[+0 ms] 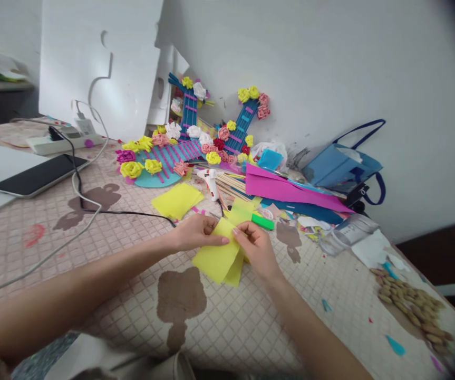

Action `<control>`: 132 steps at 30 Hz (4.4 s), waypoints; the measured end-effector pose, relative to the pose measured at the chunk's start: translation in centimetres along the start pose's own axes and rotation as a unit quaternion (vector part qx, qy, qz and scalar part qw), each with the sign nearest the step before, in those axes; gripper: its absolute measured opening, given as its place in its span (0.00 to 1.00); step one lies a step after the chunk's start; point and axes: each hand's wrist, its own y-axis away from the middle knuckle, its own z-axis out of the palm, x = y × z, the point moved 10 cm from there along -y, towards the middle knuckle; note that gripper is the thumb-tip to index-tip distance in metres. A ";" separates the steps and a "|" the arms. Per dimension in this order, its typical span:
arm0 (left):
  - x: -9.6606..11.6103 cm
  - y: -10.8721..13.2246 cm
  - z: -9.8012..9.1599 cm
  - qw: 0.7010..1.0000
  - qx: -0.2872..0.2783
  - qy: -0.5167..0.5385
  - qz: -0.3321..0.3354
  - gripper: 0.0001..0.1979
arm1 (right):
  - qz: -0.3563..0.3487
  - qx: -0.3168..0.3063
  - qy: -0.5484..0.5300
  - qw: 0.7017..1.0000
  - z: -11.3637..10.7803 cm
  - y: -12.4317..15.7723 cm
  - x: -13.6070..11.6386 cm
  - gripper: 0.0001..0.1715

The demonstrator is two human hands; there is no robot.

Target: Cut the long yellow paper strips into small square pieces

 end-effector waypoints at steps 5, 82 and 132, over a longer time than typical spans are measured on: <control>-1.8 -0.2 0.2 0.996 -0.019 0.051 -0.066 0.16 | -0.015 0.051 -0.035 0.998 -1.7 -0.6 0.3 0.10; -3.3 -0.5 2.1 0.939 -0.046 0.320 -0.114 0.17 | -0.038 0.158 -0.180 0.970 -6.5 -1.2 -0.3 0.08; -1.8 -0.7 -1.7 0.971 0.101 0.217 -0.002 0.16 | 0.062 -0.106 -0.043 0.991 3.1 0.9 2.2 0.13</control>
